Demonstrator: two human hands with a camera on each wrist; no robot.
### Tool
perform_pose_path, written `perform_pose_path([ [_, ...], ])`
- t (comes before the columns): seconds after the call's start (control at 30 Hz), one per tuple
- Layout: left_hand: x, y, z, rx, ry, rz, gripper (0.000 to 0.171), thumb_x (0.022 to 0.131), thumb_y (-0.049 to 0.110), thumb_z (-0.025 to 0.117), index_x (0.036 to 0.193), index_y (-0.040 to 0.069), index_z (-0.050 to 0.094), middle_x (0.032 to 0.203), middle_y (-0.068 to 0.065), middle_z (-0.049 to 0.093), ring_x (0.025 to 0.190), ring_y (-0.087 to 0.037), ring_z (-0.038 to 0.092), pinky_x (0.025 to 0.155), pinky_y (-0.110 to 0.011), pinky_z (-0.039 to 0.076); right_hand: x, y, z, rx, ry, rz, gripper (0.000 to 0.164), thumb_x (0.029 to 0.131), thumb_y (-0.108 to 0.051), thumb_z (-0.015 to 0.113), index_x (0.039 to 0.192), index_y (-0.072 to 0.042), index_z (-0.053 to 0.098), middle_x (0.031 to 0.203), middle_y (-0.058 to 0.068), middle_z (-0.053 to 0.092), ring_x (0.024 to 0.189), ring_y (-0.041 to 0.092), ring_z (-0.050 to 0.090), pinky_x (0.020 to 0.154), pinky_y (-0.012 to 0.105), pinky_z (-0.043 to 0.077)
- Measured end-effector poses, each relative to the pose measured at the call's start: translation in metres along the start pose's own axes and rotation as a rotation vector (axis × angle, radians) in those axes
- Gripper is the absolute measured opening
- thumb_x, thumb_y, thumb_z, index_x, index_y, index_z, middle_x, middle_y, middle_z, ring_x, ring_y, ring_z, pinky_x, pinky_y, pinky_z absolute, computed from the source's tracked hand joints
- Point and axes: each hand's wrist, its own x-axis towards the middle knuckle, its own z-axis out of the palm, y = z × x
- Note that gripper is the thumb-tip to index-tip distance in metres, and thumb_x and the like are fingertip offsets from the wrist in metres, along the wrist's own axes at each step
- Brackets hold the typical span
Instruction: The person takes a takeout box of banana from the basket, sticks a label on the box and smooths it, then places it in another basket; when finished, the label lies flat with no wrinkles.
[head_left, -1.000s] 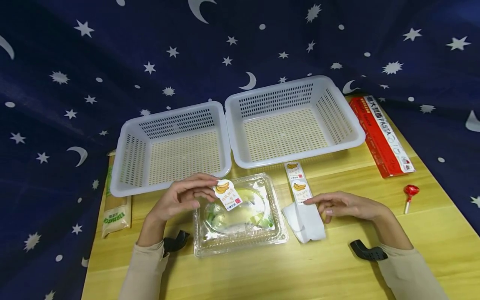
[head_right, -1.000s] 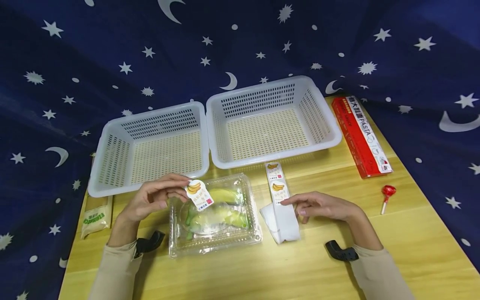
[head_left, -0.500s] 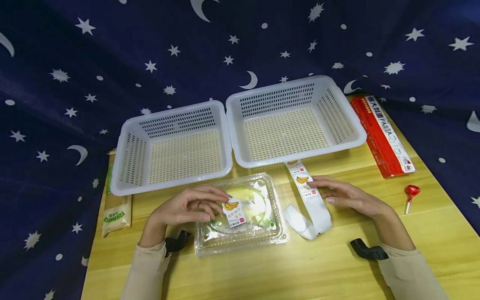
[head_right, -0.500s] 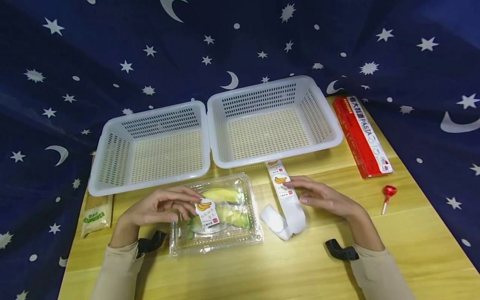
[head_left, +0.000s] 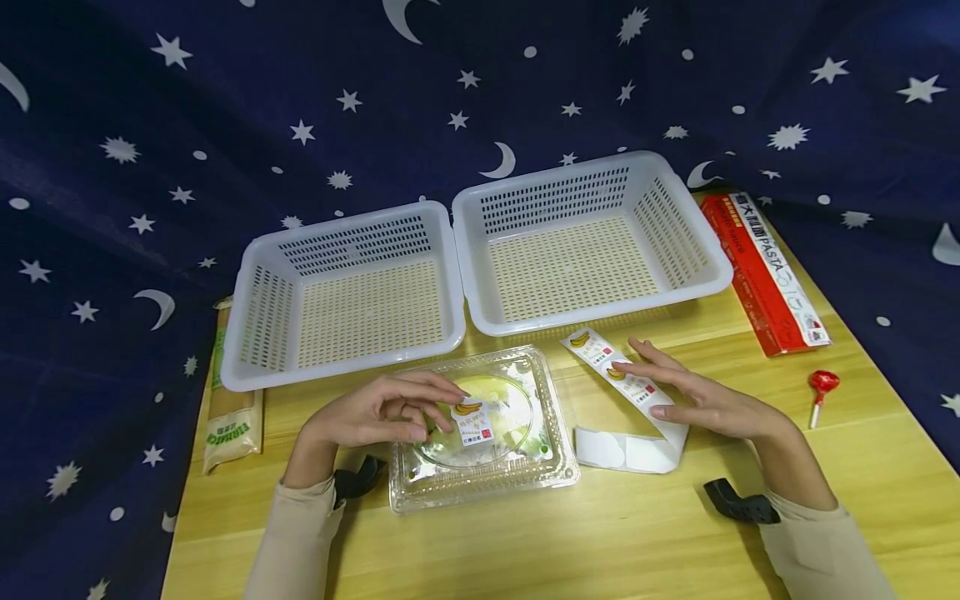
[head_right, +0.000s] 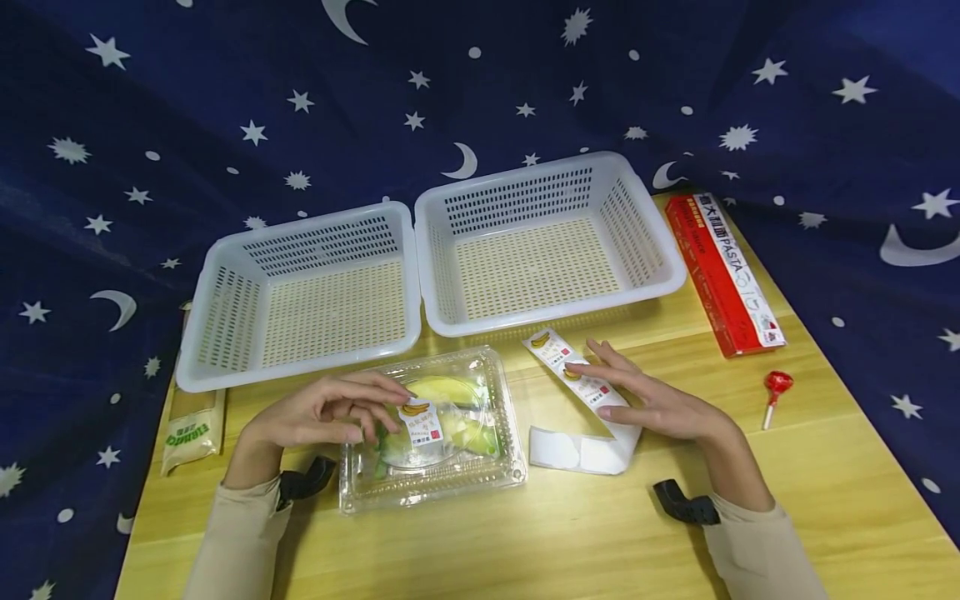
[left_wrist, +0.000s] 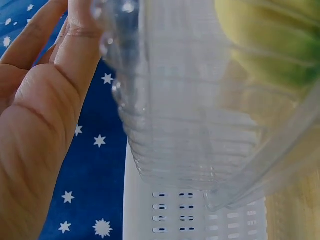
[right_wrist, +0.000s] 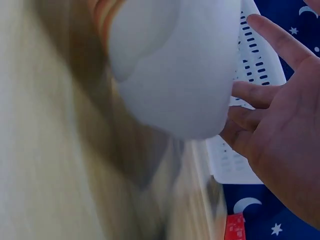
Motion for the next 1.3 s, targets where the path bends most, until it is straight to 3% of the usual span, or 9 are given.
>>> perform_pose_path([
  [0.2, -0.001, -0.001, -0.001, -0.017, 0.005, -0.03, 0.048, 0.094, -0.009, 0.054, 0.137, -0.021, 0.035, 0.136, -0.044, 0.033, 0.108, -0.044, 0.06, 0.08, -0.04, 0.059, 0.004, -0.005, 0.003, -0.013, 0.005, -0.076, 0.061, 0.092, 0.006, 0.053, 0.15, -0.003, 0.035, 0.165, 0.016, -0.002, 0.152, 0.017, -0.012, 0.108, 0.002, 0.005],
  [0.47, 0.0, -0.005, -0.003, -0.079, -0.018, -0.022, 0.055, 0.095, -0.009, 0.053, 0.141, -0.021, 0.026, 0.119, -0.047, 0.045, 0.105, -0.038, 0.063, 0.08, -0.038, 0.059, 0.022, -0.028, 0.014, -0.081, -0.024, -0.176, 0.066, 0.088, 0.005, 0.059, 0.149, -0.004, 0.037, 0.161, 0.027, 0.008, 0.152, 0.028, -0.007, 0.116, 0.009, 0.002],
  [0.7, 0.0, -0.004, -0.003, -0.083, -0.017, -0.022, 0.055, 0.095, -0.009, 0.053, 0.141, -0.021, 0.026, 0.115, -0.045, 0.049, 0.095, -0.041, 0.064, 0.076, -0.035, 0.06, 0.043, -0.056, 0.032, -0.116, -0.087, -0.368, 0.067, 0.083, 0.001, 0.062, 0.146, -0.001, 0.041, 0.159, 0.025, 0.019, 0.151, 0.034, 0.004, 0.12, 0.015, 0.005],
  [0.8, -0.001, -0.004, -0.003, -0.081, -0.016, -0.024, 0.056, 0.095, -0.009, 0.053, 0.141, -0.021, 0.024, 0.115, -0.046, 0.049, 0.094, -0.04, 0.064, 0.076, -0.035, 0.06, 0.053, -0.063, 0.039, -0.135, -0.13, -0.442, 0.065, 0.084, 0.0, 0.062, 0.145, -0.001, 0.042, 0.157, 0.025, 0.024, 0.15, 0.035, 0.013, 0.122, 0.022, 0.011],
  [1.03, -0.003, -0.006, -0.003, -0.033, -0.001, -0.062, 0.057, 0.095, -0.009, 0.053, 0.144, -0.017, 0.026, 0.122, -0.046, 0.047, 0.088, -0.048, 0.061, 0.066, -0.038, 0.058, 0.079, -0.075, 0.057, -0.116, -0.264, -0.497, 0.062, 0.087, 0.0, 0.061, 0.145, -0.005, 0.042, 0.156, 0.023, 0.028, 0.147, 0.032, 0.025, 0.118, 0.043, 0.031],
  [1.2, -0.003, -0.007, -0.003, -0.031, 0.003, -0.064, 0.057, 0.094, -0.009, 0.053, 0.144, -0.017, 0.026, 0.122, -0.047, 0.047, 0.09, -0.049, 0.061, 0.065, -0.038, 0.058, 0.101, -0.083, 0.07, -0.055, -0.355, -0.539, 0.058, 0.091, -0.003, 0.059, 0.146, -0.004, 0.041, 0.154, 0.022, 0.033, 0.144, 0.033, 0.031, 0.117, 0.043, 0.033],
  [1.3, -0.004, -0.008, -0.003, -0.041, 0.002, -0.067, 0.057, 0.094, -0.009, 0.053, 0.144, -0.017, 0.026, 0.12, -0.046, 0.048, 0.091, -0.049, 0.061, 0.067, -0.038, 0.059, 0.111, -0.088, 0.075, -0.021, -0.404, -0.511, 0.057, 0.092, -0.005, 0.058, 0.146, -0.005, 0.041, 0.153, 0.019, 0.038, 0.142, 0.027, 0.036, 0.106, 0.038, 0.046],
])
